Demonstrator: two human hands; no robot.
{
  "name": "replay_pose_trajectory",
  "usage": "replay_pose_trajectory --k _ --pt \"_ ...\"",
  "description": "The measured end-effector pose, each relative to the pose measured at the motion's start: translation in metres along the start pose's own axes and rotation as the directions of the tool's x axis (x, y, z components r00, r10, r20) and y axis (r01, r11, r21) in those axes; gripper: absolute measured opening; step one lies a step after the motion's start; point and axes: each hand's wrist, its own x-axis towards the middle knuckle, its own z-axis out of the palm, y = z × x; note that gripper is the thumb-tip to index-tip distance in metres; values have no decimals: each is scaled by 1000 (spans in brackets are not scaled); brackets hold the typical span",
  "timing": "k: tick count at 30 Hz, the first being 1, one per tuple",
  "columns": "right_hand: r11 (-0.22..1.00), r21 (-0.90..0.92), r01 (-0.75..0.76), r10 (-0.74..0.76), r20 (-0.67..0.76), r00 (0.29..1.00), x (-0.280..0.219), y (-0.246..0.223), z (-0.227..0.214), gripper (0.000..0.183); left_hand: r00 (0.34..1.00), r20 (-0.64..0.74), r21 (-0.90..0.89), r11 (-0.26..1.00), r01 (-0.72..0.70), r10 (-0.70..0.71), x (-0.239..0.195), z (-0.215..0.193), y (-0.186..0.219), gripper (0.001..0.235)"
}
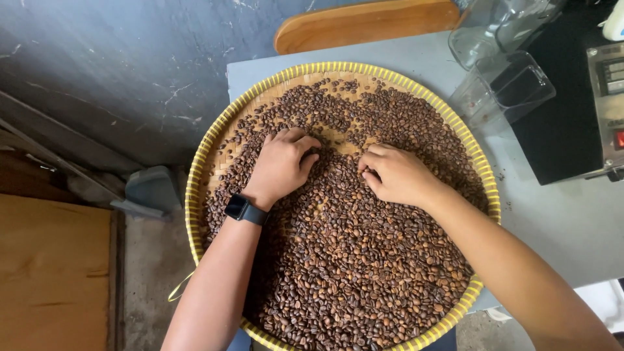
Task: The person sorts roasted coffee beans in a large woven tray by hand, picking out defective beans and placing them into a clear container on the table. The person repeatedly spreads the beans to inspect them and continues the sorting process throughout the clip.
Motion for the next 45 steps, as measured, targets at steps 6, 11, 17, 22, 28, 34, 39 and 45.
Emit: replay_pose_trajectory --k 6,11,17,22,28,34,39,45 --pt "999 -24 36 -38 -72 997 -1 10 15 9 1000 2 21 1000 -4 4 1 6 -3 26" --pt "999 -13 50 -52 -146 988 -7 -1 3 9 1000 6 26 1000 12 -12 -2 2 0 25" --pt "1000 2 24 -21 -356 934 -10 14 -2 8 999 31 40 999 37 -38 -1 -2 4 24" --pt "991 -105 -88 16 -548 836 -18 53 -24 7 998 68 59 998 9 -13 2 1 4 20" --pt "873 -148 -465 167 -804 570 -51 102 -78 6 997 78 63 998 19 -24 4 6 3 18" --pt "755 -203 -624 269 -771 577 -69 146 -96 10 992 113 37 998 50 -54 3 10 1 18" --pt "745 -201 -636 324 -724 609 -67 149 -97 7 996 -22 -5 997 -82 82 2 14 -2 9" --pt "747 -189 -637 344 -710 614 -67 160 -88 8 995 -29 -26 995 -100 99 3 13 -1 10"
